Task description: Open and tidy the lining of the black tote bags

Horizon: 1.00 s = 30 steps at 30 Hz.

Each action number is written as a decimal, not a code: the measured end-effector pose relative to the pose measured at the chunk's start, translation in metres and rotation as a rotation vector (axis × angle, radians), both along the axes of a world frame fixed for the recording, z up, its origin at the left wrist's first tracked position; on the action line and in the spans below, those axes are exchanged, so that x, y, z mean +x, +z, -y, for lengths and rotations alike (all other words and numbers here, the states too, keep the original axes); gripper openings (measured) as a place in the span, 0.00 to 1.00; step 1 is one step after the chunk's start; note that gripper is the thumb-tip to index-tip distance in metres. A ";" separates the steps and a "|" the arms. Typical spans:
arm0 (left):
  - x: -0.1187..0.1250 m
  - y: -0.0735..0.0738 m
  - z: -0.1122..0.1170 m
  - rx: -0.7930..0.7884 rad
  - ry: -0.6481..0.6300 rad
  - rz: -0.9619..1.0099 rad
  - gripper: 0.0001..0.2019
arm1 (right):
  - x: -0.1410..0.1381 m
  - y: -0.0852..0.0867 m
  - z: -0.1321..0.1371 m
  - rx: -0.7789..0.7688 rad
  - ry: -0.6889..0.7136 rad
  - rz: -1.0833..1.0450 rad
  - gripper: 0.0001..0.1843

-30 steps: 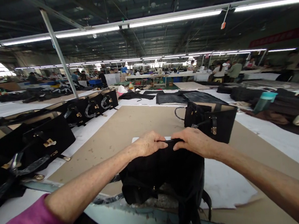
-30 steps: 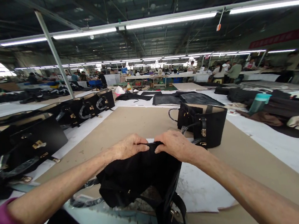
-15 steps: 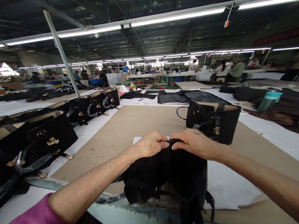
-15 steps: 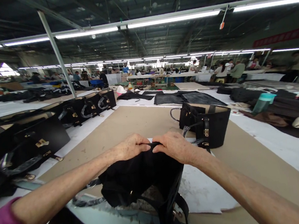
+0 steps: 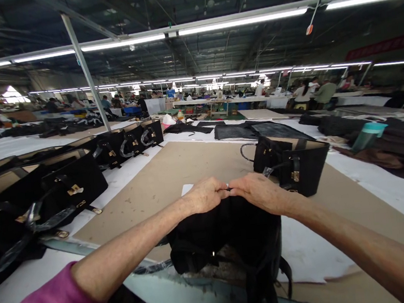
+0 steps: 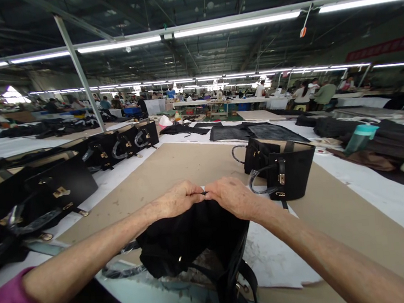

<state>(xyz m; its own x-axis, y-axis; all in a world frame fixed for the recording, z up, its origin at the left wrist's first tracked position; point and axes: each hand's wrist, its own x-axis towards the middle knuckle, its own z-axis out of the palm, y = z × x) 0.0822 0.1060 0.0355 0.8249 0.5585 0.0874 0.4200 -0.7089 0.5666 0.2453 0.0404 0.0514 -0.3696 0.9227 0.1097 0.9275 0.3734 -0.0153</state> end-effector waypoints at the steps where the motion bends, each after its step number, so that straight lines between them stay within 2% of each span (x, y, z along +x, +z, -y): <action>1: 0.000 0.001 0.001 0.021 0.006 -0.011 0.16 | -0.001 0.001 0.000 0.001 -0.003 0.013 0.16; 5: -0.001 0.010 0.002 0.060 0.008 -0.071 0.12 | 0.012 0.004 0.001 -0.011 -0.099 0.038 0.16; 8: -0.007 0.019 0.001 -0.013 0.031 -0.132 0.12 | 0.038 0.001 0.002 -0.056 -0.191 0.029 0.18; 11: -0.019 0.022 0.003 -0.070 0.074 -0.120 0.13 | 0.059 -0.005 0.005 -0.179 -0.256 -0.103 0.22; 15: -0.045 0.015 0.013 -0.114 0.160 -0.023 0.14 | 0.062 -0.007 0.009 -0.301 -0.312 -0.268 0.23; 22: -0.099 0.006 0.027 -0.293 0.302 0.029 0.17 | 0.048 0.000 0.007 -0.244 -0.376 -0.185 0.21; 27: -0.115 -0.001 0.037 -0.311 0.310 0.119 0.17 | 0.054 -0.009 0.004 -0.262 -0.443 -0.118 0.22; 30: -0.119 -0.005 0.042 -0.294 0.301 0.154 0.17 | 0.057 -0.012 0.005 -0.184 -0.385 -0.036 0.24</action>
